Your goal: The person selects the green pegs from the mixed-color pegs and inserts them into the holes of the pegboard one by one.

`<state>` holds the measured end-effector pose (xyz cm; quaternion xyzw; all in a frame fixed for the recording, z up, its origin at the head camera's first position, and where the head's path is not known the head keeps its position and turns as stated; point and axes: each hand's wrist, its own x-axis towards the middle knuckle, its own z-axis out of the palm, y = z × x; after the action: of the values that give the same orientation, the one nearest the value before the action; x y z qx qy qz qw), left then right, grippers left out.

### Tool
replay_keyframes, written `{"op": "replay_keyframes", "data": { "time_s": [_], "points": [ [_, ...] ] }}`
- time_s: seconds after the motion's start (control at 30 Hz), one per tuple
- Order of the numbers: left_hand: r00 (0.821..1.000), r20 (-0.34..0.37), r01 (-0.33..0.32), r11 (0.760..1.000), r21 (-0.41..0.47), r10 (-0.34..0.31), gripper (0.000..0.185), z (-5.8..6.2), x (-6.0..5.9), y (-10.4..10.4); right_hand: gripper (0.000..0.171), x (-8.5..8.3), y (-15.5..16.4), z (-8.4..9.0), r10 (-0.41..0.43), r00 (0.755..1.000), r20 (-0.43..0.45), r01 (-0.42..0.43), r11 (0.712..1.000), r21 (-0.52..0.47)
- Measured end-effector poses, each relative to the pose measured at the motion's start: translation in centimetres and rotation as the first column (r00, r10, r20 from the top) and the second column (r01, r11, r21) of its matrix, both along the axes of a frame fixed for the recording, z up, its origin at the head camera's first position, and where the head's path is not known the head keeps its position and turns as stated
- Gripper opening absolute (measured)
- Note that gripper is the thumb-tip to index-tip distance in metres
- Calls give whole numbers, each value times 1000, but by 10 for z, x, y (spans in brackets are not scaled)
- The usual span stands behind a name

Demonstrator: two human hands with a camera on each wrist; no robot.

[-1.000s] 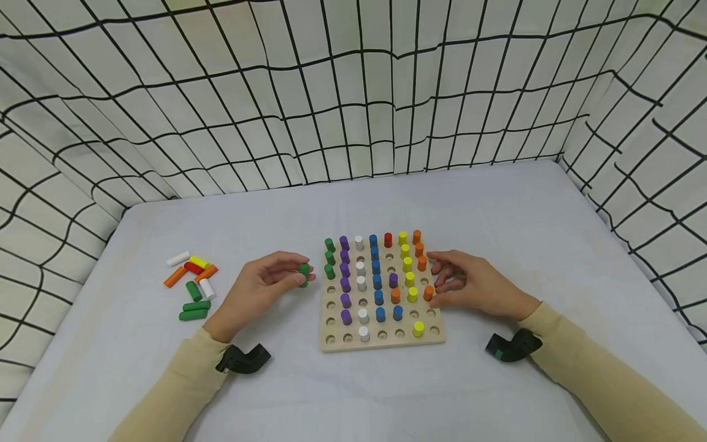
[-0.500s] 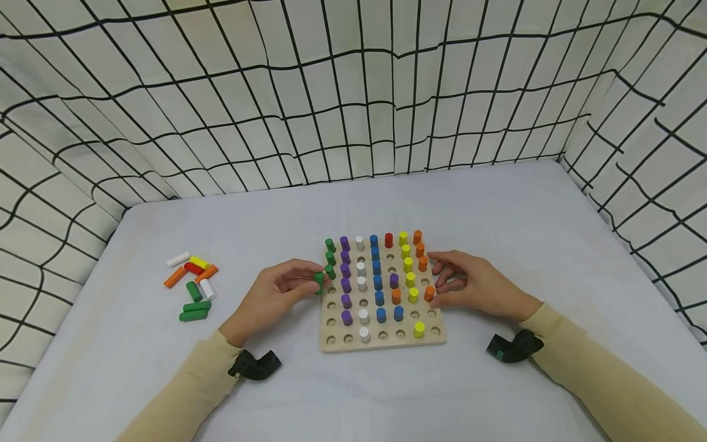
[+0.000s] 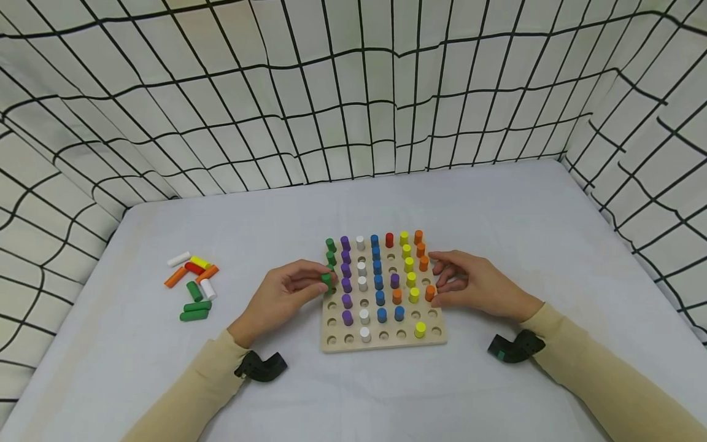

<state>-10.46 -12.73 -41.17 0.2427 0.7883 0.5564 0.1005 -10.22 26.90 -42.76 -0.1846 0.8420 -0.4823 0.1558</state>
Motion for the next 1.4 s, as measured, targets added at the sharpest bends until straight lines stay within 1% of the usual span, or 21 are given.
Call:
{"op": "replay_keyframes", "data": {
  "time_s": [0.13,0.3,0.53,0.73,1.17,1.4],
  "points": [
    [1000,-8,-13,1000,0,13,26,-3,0,0,85,0,-1,2,7,1000,0,-7,1000,-9],
    [1000,5,-31,1000,-6,31,26,-5,1,0,87,0,-1,2,1,1000,-1,-1,1000,7],
    [998,21,-57,998,-16,58,26,-5,2,3,88,-1,-1,1,-2,1000,6,2,1000,8],
    [997,16,-69,997,-19,69,24,-5,2,3,86,0,-1,3,5,1000,-6,-5,1000,5],
    [997,17,-79,997,-25,79,24,-6,2,4,85,0,-1,3,-4,1000,-15,4,1000,20],
    [996,46,-72,997,-17,72,26,-5,2,4,85,0,0,2,-4,1000,-5,4,1000,19]
  ]
}}
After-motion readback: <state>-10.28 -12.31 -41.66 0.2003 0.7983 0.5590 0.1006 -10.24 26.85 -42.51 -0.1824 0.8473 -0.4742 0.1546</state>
